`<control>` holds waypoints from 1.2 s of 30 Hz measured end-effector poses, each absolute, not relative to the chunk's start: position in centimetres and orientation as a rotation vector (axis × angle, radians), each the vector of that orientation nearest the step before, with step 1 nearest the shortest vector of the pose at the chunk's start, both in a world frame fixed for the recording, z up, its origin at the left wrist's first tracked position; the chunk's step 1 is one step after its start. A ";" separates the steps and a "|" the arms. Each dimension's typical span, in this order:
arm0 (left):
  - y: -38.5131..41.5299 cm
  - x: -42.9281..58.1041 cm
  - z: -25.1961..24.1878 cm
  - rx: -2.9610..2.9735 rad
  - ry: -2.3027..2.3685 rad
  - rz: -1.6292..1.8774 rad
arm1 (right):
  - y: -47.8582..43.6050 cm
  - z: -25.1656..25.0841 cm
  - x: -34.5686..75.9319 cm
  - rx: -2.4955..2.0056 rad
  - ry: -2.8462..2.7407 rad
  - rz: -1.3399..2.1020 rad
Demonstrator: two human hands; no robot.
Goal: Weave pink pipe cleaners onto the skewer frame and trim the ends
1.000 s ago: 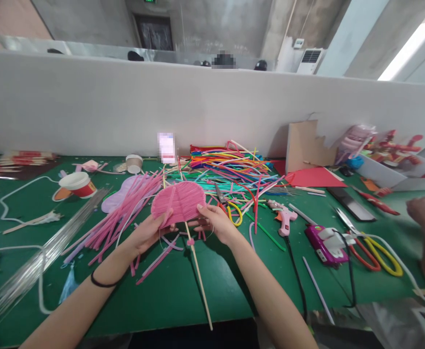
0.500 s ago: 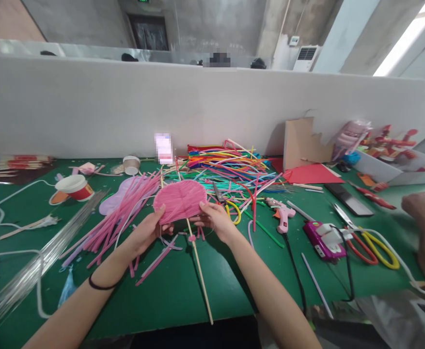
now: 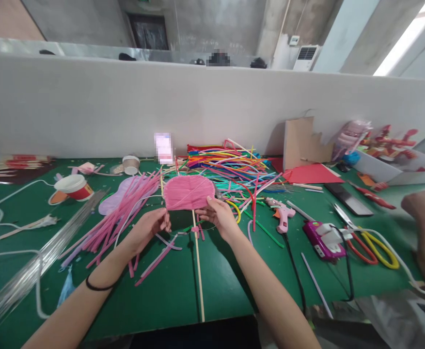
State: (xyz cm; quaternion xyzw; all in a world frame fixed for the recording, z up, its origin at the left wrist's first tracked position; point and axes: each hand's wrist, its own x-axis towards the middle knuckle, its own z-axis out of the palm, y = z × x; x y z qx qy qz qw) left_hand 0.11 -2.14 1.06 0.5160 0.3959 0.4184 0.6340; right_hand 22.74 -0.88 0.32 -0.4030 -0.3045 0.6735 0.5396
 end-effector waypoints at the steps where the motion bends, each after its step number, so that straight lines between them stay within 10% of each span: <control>1: -2.1 0.2 1.1 1.203 0.923 0.978 | -0.9 0.3 22.8 -0.965 -0.729 1.592; 36: -1.6 0.6 -0.7 1.205 1.050 0.938 | -1.8 -0.2 21.1 -0.981 -0.953 1.593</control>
